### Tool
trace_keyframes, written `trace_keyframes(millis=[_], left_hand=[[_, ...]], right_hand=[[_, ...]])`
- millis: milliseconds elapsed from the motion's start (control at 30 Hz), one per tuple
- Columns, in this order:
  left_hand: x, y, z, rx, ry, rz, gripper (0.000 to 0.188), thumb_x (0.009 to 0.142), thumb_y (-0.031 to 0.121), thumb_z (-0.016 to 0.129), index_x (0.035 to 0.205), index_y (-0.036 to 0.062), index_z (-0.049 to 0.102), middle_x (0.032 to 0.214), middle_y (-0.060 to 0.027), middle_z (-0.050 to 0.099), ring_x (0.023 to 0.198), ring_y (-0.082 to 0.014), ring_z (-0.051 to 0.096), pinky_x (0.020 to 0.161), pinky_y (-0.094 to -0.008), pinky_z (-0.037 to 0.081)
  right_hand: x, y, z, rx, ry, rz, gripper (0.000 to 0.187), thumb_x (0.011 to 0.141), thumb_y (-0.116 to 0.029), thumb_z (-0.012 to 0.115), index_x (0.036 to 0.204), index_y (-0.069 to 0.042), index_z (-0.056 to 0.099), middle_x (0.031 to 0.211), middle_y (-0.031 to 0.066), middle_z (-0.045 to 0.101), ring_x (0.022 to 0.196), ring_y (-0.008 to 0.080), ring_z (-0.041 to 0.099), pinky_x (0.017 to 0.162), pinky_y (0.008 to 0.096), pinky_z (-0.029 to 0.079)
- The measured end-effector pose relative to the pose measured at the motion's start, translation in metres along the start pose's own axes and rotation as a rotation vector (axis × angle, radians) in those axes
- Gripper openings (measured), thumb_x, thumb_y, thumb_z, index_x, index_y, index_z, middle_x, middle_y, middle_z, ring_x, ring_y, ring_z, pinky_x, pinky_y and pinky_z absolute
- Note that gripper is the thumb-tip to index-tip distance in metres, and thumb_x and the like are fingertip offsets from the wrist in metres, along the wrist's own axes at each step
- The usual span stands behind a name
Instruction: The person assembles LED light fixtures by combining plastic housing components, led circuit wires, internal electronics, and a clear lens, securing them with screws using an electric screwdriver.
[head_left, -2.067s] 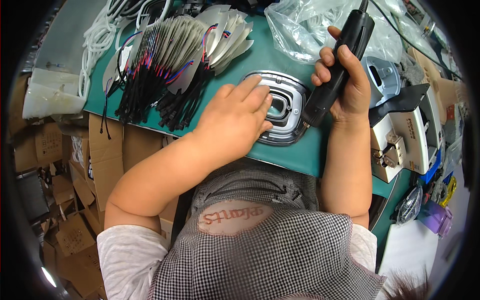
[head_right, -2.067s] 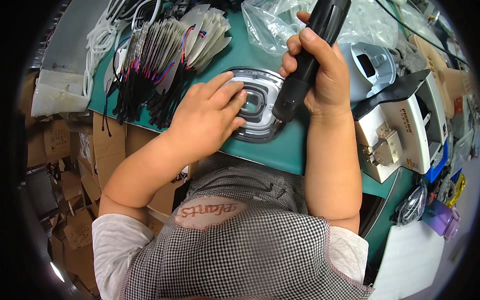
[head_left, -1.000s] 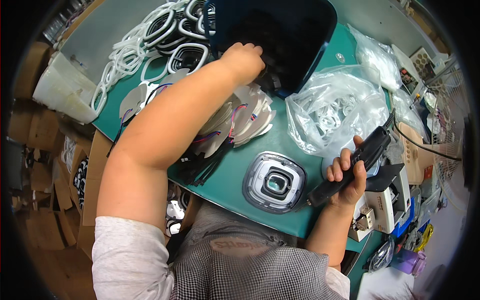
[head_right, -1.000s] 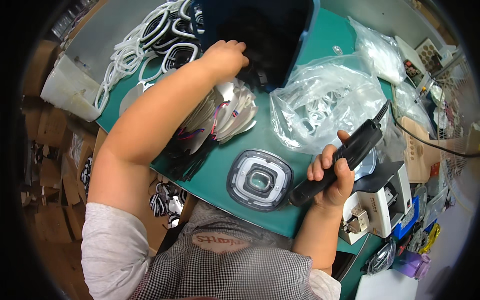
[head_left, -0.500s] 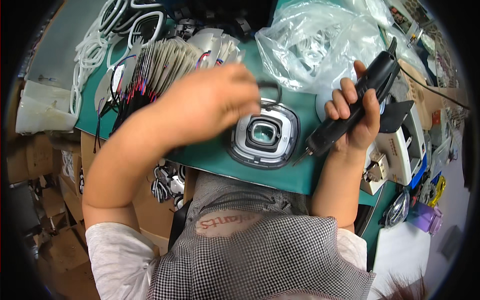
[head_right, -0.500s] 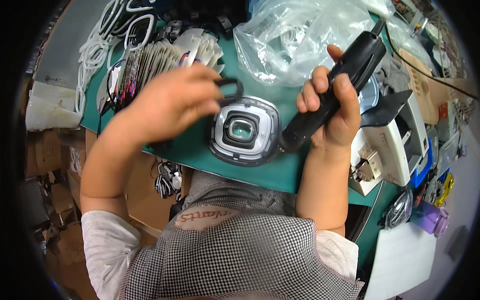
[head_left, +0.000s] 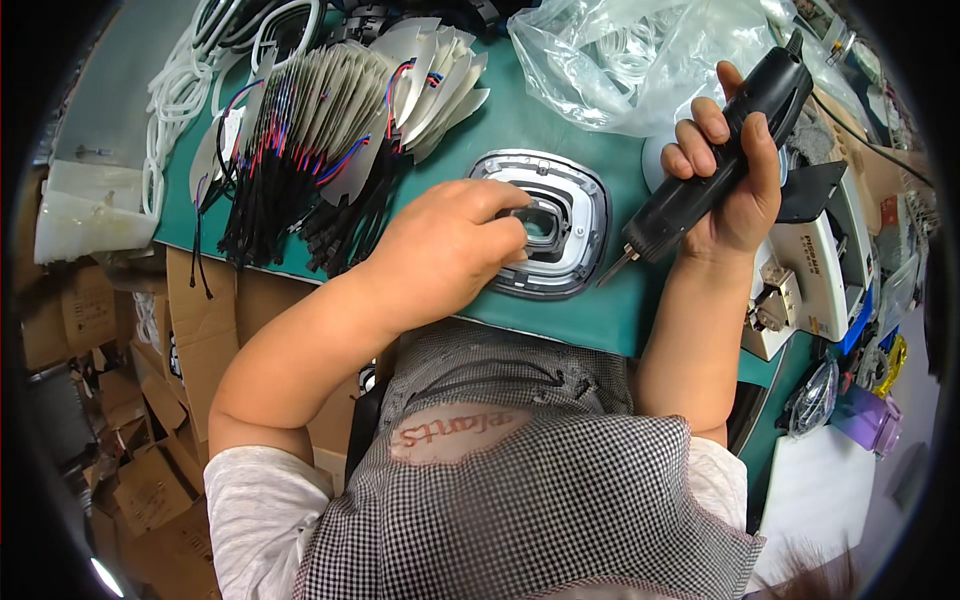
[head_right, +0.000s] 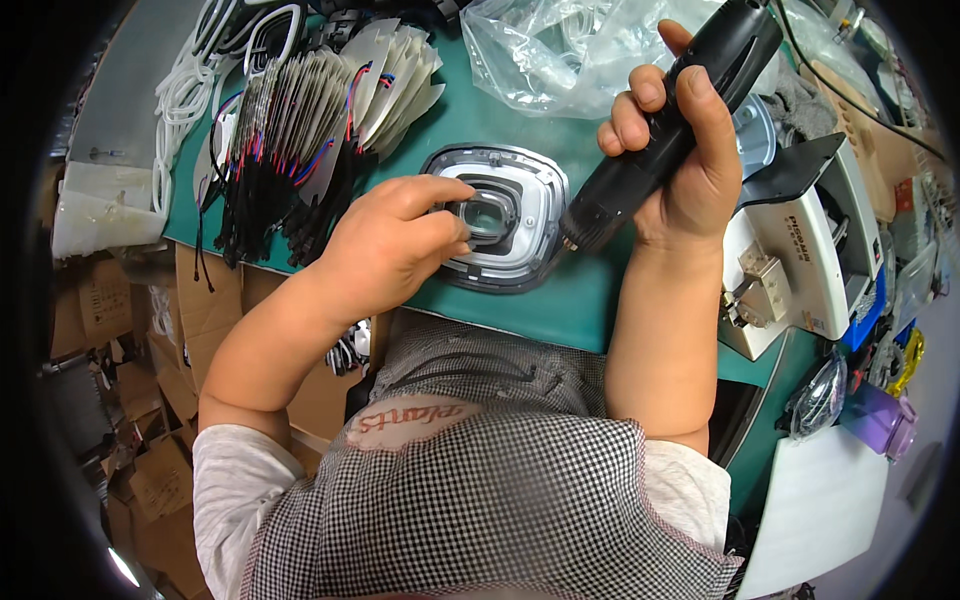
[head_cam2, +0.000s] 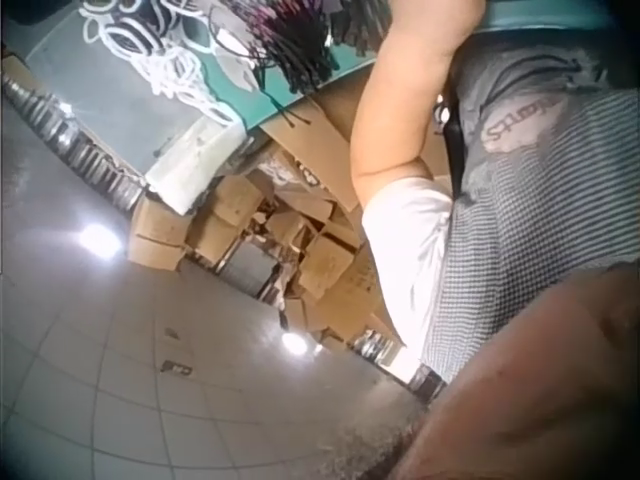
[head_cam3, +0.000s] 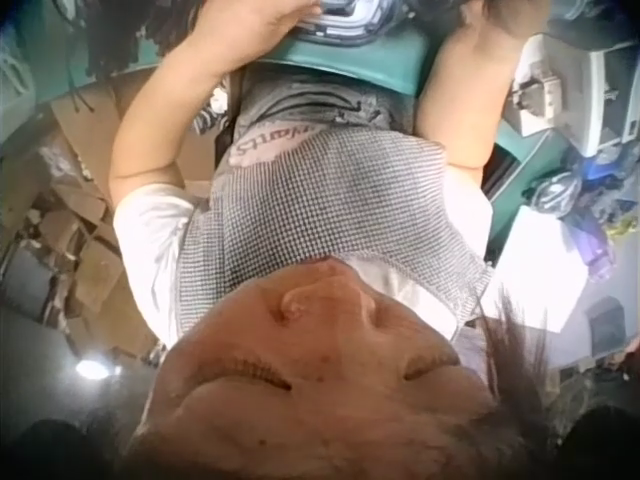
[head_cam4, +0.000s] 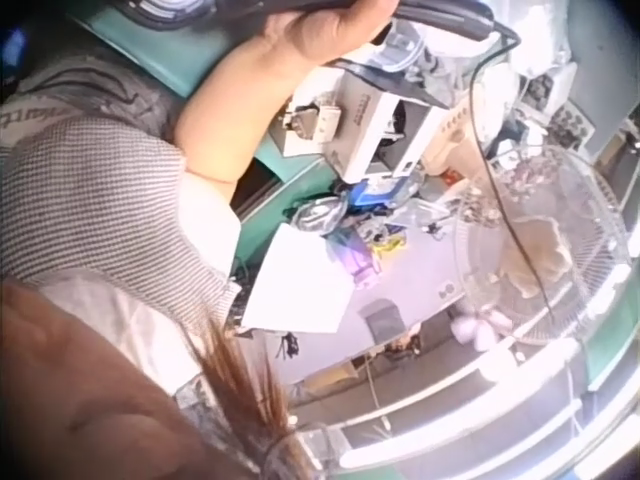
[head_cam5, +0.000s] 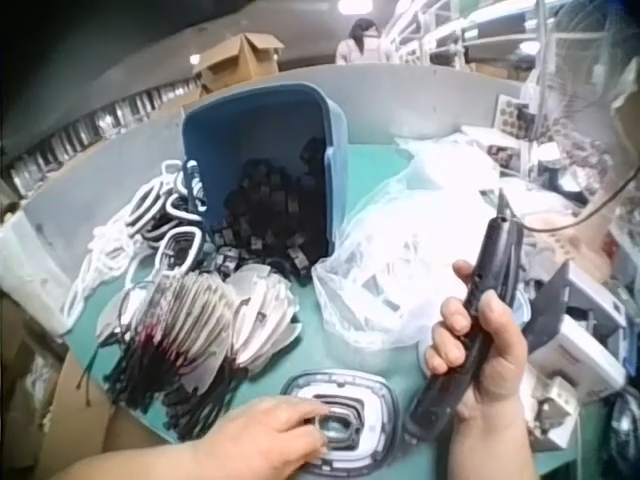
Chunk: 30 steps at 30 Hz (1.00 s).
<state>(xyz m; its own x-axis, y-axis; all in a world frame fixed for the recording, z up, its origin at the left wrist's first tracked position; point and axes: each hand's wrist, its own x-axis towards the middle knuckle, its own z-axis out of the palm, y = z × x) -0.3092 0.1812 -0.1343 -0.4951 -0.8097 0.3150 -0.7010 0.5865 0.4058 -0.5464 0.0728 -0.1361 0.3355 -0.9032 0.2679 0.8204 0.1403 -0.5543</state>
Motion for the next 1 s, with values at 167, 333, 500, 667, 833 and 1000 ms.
trace_keyframes(millis=[167, 333, 500, 667, 833, 1000], left_hand=[[0.001, 0.005, 0.001, 0.045, -0.027, -0.081, 0.016, 0.072, 0.009, 0.071, 0.084, 0.0088, 0.060, 0.111, -0.0096, 0.061, 0.089, -0.0309, 0.062, 0.072, -0.0386, 0.051], [0.007, 0.006, -0.003, 0.135, -0.111, -0.064, 0.015, 0.072, 0.007, 0.067, 0.085, 0.0090, 0.058, 0.113, -0.0107, 0.060, 0.085, -0.0306, 0.063, 0.068, -0.0395, 0.052], [0.007, -0.002, -0.001, 0.211, -0.062, 0.080, 0.013, 0.072, 0.009, 0.067, 0.082, 0.0087, 0.060, 0.113, -0.0107, 0.061, 0.101, -0.0325, 0.063, 0.081, -0.0401, 0.054], [0.013, -0.019, -0.004, 0.077, -0.069, 0.174, 0.017, 0.069, 0.009, 0.072, 0.082, 0.0088, 0.062, 0.108, -0.0104, 0.063, 0.109, -0.0326, 0.060, 0.095, -0.0466, 0.048], [0.009, -0.029, 0.003, -0.070, 0.001, 0.176, 0.021, 0.067, 0.011, 0.077, 0.082, 0.0094, 0.063, 0.107, -0.0088, 0.062, 0.110, -0.0311, 0.060, 0.099, -0.0481, 0.045], [0.012, -0.031, 0.004, -0.120, -0.028, 0.165, 0.018, 0.068, 0.010, 0.077, 0.081, 0.0095, 0.064, 0.107, -0.0071, 0.062, 0.109, -0.0296, 0.061, 0.101, -0.0483, 0.043]], right_hand=[[-0.001, -0.002, 0.000, -0.004, -0.035, 0.017, 0.053, 0.094, -0.025, 0.052, 0.137, 0.000, 0.033, 0.085, 0.0035, 0.043, 0.066, 0.0108, 0.043, 0.062, 0.0281, 0.043], [-0.003, 0.000, 0.006, -0.078, 0.009, 0.006, 0.054, 0.094, -0.025, 0.052, 0.137, 0.000, 0.032, 0.085, 0.0036, 0.043, 0.066, 0.0105, 0.043, 0.062, 0.0280, 0.043], [-0.001, 0.000, 0.001, -0.004, -0.019, 0.016, 0.049, 0.094, -0.025, 0.052, 0.134, -0.002, 0.038, 0.086, 0.0050, 0.047, 0.066, 0.0125, 0.047, 0.061, 0.0299, 0.044], [-0.002, 0.002, 0.003, -0.039, -0.035, 0.022, 0.054, 0.094, -0.025, 0.052, 0.138, 0.000, 0.031, 0.085, 0.0037, 0.042, 0.066, 0.0105, 0.043, 0.063, 0.0284, 0.042], [-0.001, 0.000, -0.003, 0.091, -0.084, 0.049, 0.055, 0.094, -0.024, 0.052, 0.138, 0.001, 0.031, 0.085, 0.0040, 0.042, 0.067, 0.0107, 0.043, 0.063, 0.0284, 0.041], [-0.001, 0.002, -0.002, 0.098, -0.086, 0.059, 0.054, 0.094, -0.023, 0.052, 0.138, 0.001, 0.032, 0.085, 0.0039, 0.041, 0.067, 0.0107, 0.042, 0.063, 0.0282, 0.041]])
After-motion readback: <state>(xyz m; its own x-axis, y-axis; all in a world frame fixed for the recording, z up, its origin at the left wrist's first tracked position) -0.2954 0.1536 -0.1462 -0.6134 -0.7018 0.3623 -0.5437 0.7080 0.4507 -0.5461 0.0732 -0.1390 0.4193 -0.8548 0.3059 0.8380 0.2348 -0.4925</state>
